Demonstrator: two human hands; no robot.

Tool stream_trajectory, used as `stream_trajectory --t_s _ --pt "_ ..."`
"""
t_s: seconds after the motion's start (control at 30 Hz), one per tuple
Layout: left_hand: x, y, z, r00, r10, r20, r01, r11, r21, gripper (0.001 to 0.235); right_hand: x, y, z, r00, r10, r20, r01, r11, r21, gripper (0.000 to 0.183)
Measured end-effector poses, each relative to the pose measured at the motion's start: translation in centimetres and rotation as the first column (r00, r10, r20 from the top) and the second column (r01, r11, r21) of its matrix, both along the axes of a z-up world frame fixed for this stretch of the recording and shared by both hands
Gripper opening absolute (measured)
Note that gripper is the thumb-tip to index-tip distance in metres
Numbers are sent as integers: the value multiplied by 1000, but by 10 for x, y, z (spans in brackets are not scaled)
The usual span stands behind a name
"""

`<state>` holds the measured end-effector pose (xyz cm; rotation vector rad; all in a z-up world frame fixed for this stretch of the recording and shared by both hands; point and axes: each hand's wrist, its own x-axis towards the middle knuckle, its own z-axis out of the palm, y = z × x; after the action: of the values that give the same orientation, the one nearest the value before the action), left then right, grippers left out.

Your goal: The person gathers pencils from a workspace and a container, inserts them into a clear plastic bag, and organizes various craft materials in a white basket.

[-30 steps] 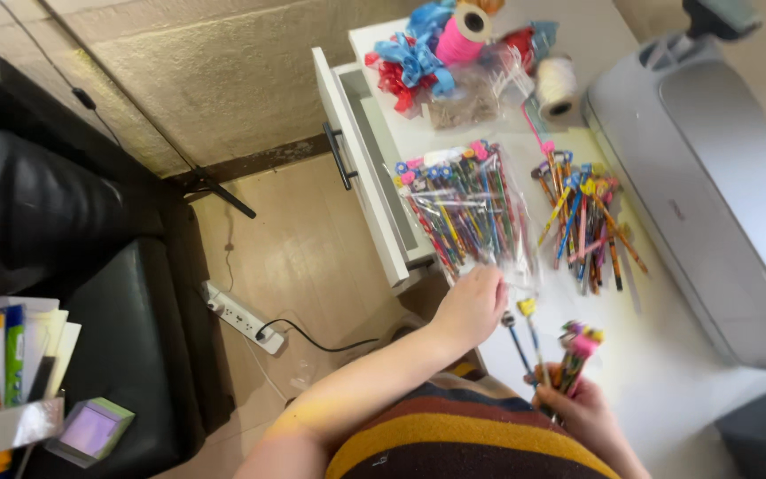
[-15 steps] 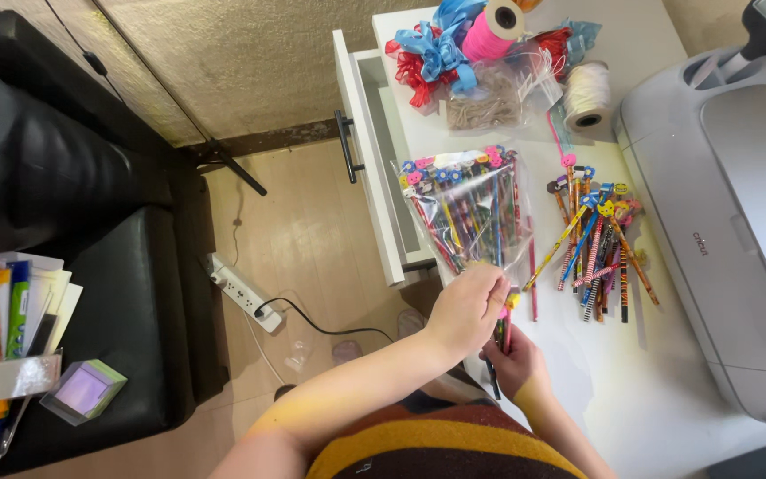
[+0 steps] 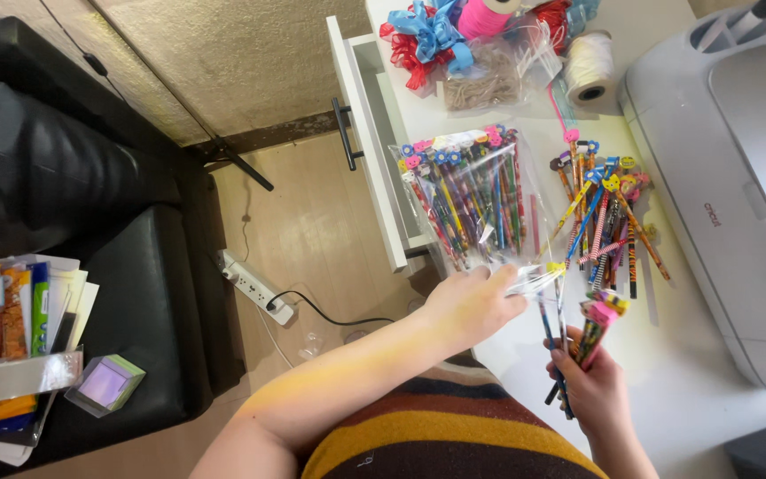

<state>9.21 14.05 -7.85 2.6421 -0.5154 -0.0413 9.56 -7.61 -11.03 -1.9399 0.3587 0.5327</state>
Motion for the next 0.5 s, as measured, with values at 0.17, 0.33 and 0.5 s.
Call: stream_trajectory --t_s 0.17,0.33,0.5 --pt "-1 -21 -23 988 74 133 -98 978 186 26 -27 -12 7 1000 -4 -24 4 1000 -2 37" --pt "-8 -30 -10 947 97 307 -190 939 288 68 -29 -11 -18 963 262 -67 -265 963 -41 35" --pt "-9 -36 -19 908 174 382 -286 923 258 64 -12 30 -12 973 214 -83 -213 977 23 19"
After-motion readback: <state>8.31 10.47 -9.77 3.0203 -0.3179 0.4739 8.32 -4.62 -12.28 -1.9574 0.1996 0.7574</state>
